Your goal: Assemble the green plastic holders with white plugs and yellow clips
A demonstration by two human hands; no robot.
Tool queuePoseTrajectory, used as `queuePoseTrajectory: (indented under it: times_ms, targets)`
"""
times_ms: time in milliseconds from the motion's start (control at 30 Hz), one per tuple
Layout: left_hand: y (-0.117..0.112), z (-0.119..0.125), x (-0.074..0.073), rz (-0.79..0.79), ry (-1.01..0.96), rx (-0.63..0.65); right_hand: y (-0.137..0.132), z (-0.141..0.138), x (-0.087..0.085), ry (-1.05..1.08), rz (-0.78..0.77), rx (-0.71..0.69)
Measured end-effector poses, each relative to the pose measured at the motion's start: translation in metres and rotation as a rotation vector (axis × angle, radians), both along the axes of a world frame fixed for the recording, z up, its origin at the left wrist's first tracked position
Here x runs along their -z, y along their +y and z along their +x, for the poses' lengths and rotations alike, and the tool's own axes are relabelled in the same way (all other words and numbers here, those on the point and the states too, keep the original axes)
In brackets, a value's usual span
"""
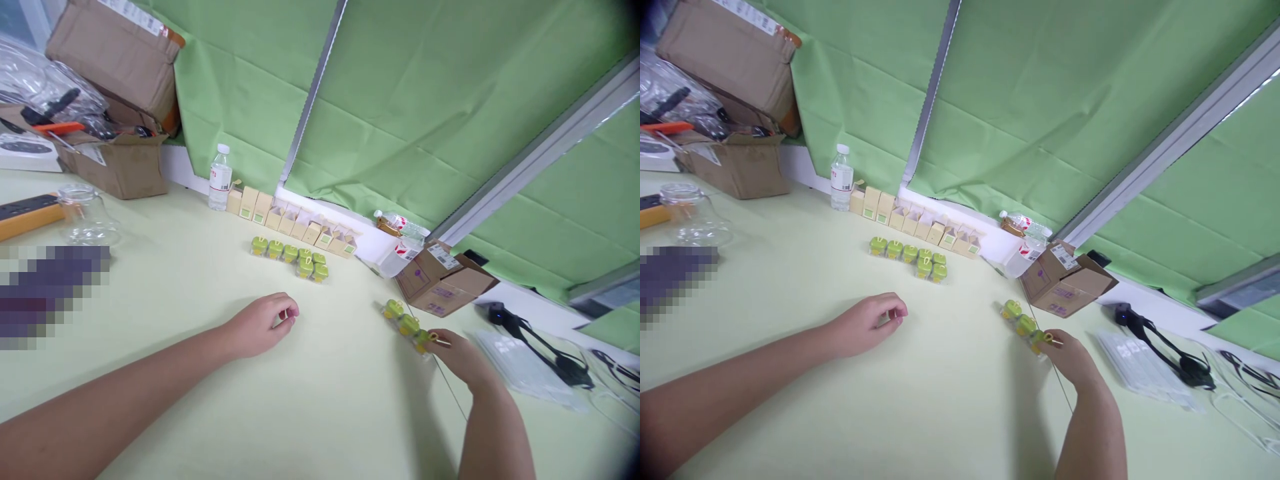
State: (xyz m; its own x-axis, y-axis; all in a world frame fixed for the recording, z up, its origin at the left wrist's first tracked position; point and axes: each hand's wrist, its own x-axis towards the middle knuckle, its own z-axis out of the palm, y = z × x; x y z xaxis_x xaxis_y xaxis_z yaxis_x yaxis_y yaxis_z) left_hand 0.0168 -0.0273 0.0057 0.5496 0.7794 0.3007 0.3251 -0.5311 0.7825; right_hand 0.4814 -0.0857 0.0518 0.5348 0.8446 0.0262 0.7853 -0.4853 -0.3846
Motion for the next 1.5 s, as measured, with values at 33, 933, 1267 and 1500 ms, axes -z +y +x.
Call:
queuePoseTrajectory:
  times_ms: [33, 933, 1267, 1500]
  targets:
    - [0.000, 0.000, 0.000, 0.013, 0.003, 0.009, 0.000, -0.002, -0.003, -0.027, 0.023, 0.017]
    - [0.025, -0.006, 0.009, 0.012, -0.075, -0.065, 0.147, -0.229, 0.046, 0.160, 0.437, -0.429]
    - [0.021, -0.002, 0.017, -0.006, -0.097, -0.149, 0.059, -0.271, 0.037, 0.369, 0.316, -0.620]
    - [0.017, -0.002, 0.008, -0.048, -0.074, -0.050, 0.031, -0.294, 0.041, 0.553, 0.384, -0.682]
